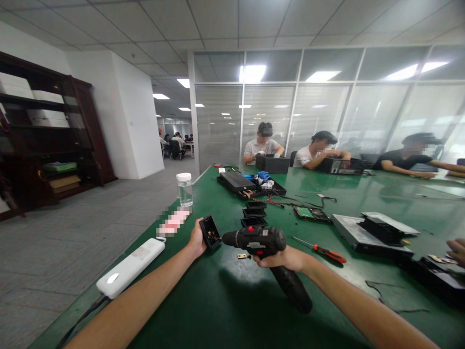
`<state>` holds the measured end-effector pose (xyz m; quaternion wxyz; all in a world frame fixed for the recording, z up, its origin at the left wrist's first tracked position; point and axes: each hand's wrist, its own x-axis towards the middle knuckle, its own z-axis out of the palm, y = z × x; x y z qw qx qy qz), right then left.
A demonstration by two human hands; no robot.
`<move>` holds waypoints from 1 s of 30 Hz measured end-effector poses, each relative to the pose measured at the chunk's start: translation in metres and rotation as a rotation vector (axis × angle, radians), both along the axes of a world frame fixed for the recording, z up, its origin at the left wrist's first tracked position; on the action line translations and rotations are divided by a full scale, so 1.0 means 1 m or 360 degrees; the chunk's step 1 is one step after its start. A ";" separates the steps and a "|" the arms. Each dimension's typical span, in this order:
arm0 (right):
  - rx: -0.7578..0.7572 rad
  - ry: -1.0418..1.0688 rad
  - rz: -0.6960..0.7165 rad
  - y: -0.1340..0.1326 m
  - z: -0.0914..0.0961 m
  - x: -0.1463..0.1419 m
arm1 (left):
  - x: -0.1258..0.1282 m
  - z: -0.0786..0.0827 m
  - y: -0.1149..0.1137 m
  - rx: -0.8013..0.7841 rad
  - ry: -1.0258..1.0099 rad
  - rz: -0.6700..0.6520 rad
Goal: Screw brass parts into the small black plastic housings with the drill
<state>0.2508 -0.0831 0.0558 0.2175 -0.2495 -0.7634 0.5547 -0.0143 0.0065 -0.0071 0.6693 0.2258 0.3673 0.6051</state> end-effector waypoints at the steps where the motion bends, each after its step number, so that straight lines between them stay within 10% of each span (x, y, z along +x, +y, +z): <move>1: 0.0010 0.0006 0.0005 0.000 0.000 0.000 | 0.000 0.000 0.000 0.0004 -0.0002 0.0006; 30: -0.0028 0.0039 0.0005 0.003 -0.005 0.001 | -0.002 -0.005 0.002 0.0008 0.0008 0.0031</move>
